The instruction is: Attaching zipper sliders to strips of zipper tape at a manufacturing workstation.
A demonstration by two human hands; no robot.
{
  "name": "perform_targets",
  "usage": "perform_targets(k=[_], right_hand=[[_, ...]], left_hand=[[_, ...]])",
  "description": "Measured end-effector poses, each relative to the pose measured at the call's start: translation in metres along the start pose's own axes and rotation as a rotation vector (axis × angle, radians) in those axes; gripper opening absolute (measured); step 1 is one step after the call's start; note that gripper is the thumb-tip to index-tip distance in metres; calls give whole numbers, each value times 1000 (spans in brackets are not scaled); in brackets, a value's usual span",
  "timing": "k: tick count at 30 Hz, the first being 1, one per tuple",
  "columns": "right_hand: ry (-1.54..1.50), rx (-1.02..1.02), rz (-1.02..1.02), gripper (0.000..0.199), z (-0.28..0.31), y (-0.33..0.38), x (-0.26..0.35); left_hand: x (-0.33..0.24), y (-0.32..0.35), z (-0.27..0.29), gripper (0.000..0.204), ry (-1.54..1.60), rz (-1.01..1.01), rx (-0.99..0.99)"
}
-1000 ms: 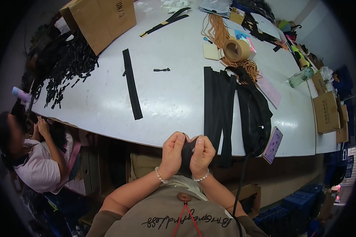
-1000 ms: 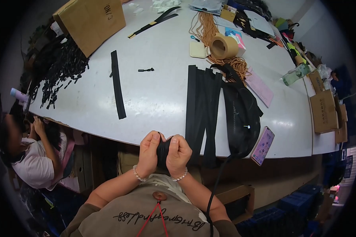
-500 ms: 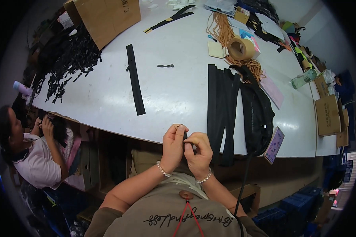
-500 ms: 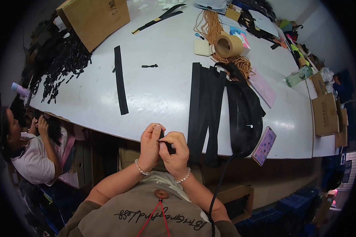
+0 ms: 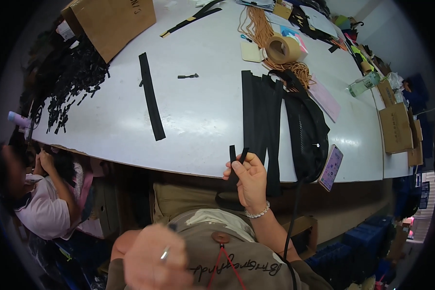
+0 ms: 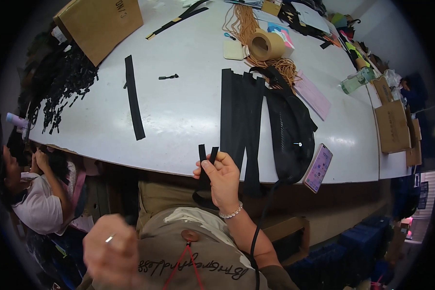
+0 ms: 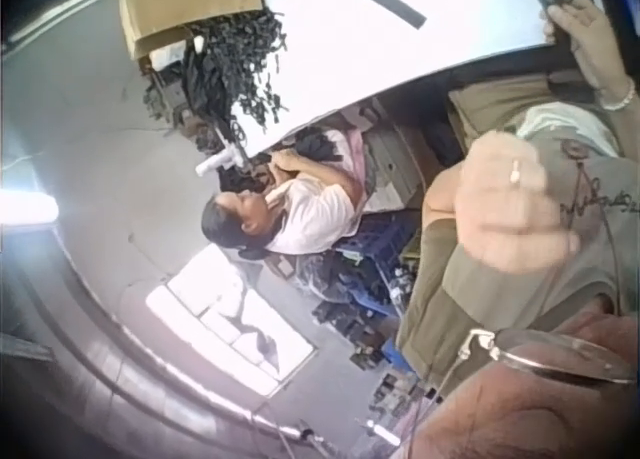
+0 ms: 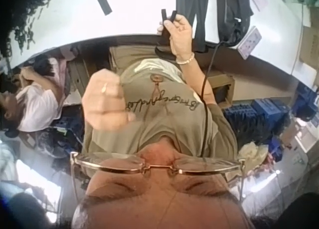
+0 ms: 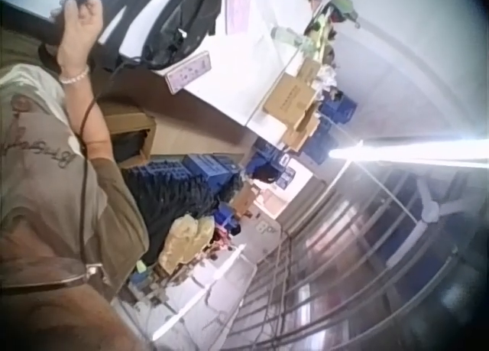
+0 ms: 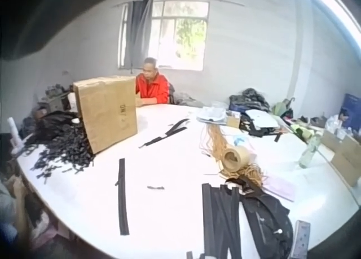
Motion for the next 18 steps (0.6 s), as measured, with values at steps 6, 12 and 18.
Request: perform_targets(k=[6,12,18], right_hand=[[-29,8,-59,12,-5,0,2],[-29,86,-54,12,-4,3,4],[22,75,-24,12,-5,11,3]], left_hand=[[-24,-49,-22,23,-714,36,-384],[-19,-56,-26,9,-758,-4,-468],[46,5,-18,30,82,711,-870]])
Point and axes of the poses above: each hand's wrist, its own y-axis away from the middle knuckle, its own z-axis out of the back of the hand, x = y × z, the point moved 2 cm from there along -y, towards the middle knuckle, and after that the axes turned 7 degrees about -z, right-handed, at the moved point
